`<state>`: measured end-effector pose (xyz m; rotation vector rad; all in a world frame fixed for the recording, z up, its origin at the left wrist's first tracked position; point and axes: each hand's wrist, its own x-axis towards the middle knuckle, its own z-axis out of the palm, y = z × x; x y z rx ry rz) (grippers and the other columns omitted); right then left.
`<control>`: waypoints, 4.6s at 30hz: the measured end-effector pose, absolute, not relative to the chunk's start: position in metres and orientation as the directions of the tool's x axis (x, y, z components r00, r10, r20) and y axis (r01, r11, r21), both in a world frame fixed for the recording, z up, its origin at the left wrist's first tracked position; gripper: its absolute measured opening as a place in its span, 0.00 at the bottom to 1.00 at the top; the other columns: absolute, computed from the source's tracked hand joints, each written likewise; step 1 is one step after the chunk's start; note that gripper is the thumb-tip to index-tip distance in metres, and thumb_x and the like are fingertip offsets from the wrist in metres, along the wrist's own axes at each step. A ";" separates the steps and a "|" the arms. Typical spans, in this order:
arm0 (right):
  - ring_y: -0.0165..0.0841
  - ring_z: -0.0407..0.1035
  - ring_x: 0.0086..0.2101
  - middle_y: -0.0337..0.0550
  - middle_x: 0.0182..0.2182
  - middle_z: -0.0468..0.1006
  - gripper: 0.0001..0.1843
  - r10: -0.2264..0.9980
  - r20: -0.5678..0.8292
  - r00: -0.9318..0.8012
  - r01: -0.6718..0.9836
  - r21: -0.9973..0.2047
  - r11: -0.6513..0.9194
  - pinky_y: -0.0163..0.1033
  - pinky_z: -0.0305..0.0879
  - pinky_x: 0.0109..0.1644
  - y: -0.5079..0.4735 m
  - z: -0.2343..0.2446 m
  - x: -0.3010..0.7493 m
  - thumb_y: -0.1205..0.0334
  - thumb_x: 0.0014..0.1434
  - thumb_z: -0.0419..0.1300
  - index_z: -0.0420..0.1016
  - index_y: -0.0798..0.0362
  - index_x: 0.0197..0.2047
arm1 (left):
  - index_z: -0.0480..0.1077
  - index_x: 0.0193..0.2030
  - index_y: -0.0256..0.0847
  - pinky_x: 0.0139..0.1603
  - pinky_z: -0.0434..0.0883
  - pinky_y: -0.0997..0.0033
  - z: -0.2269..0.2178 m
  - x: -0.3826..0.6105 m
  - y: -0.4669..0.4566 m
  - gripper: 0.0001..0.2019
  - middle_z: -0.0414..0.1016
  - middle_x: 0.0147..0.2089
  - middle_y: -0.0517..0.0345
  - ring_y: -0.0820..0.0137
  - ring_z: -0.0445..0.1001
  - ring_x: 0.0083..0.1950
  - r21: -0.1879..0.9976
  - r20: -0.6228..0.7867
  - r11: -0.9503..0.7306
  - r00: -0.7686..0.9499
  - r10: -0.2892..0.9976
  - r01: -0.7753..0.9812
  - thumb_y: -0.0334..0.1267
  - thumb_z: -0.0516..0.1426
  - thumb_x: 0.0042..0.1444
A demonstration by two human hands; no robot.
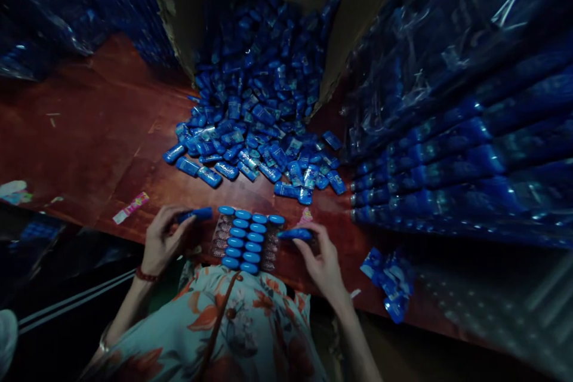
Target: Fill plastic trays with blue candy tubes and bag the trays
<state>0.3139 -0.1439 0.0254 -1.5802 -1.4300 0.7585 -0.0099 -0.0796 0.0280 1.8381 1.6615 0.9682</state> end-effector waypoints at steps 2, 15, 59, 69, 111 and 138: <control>0.33 0.71 0.39 0.41 0.38 0.75 0.09 0.970 0.216 0.109 0.550 -0.826 0.122 0.39 0.69 0.45 -0.150 0.011 0.302 0.63 0.59 0.57 0.67 0.48 0.44 | 0.72 0.41 0.41 0.44 0.71 0.70 0.032 0.000 -0.093 0.08 0.70 0.41 0.54 0.68 0.71 0.44 0.753 0.189 -0.217 0.112 0.976 0.621 0.39 0.55 0.57; 0.35 0.68 0.37 0.49 0.39 0.74 0.18 0.891 0.114 -0.439 0.879 -0.150 0.452 0.42 0.62 0.44 -0.129 0.031 0.287 0.75 0.59 0.47 0.70 0.54 0.48 | 0.66 0.52 0.40 0.43 0.72 0.69 0.013 0.018 -0.080 0.14 0.72 0.44 0.51 0.69 0.70 0.44 0.552 0.399 -0.622 0.479 0.782 0.555 0.28 0.48 0.61; 0.34 0.69 0.47 0.47 0.47 0.73 0.24 0.941 0.204 -0.271 0.761 -0.554 0.339 0.43 0.70 0.50 -0.168 0.001 0.292 0.75 0.58 0.45 0.65 0.49 0.55 | 0.69 0.45 0.41 0.40 0.71 0.72 0.056 -0.018 -0.109 0.08 0.73 0.38 0.55 0.70 0.72 0.39 0.742 0.137 -0.268 0.252 0.958 0.614 0.37 0.52 0.61; 0.38 0.70 0.40 0.51 0.42 0.75 0.27 0.943 0.011 -0.331 0.939 -0.097 0.331 0.43 0.67 0.46 -0.159 0.027 0.272 0.79 0.51 0.48 0.70 0.51 0.51 | 0.68 0.51 0.40 0.37 0.70 0.73 0.039 0.002 -0.094 0.14 0.69 0.35 0.54 0.70 0.67 0.36 0.588 0.164 -0.546 0.574 0.803 0.596 0.35 0.46 0.63; 0.37 0.67 0.49 0.50 0.50 0.71 0.21 0.932 0.017 -0.361 0.671 -0.690 0.273 0.42 0.63 0.52 -0.012 0.058 0.263 0.59 0.64 0.47 0.54 0.54 0.59 | 0.65 0.42 0.40 0.44 0.71 0.71 0.019 -0.025 -0.076 0.16 0.72 0.40 0.57 0.70 0.73 0.43 0.976 0.045 0.023 -0.305 0.951 0.218 0.41 0.61 0.48; 0.37 0.70 0.35 0.48 0.36 0.74 0.18 0.869 -0.254 -0.424 0.904 -0.065 0.422 0.39 0.69 0.37 -0.161 0.054 0.252 0.76 0.53 0.52 0.70 0.54 0.46 | 0.67 0.47 0.37 0.37 0.70 0.70 0.033 0.019 -0.110 0.13 0.69 0.37 0.52 0.69 0.65 0.36 0.335 0.314 -0.678 0.601 0.735 0.654 0.27 0.45 0.61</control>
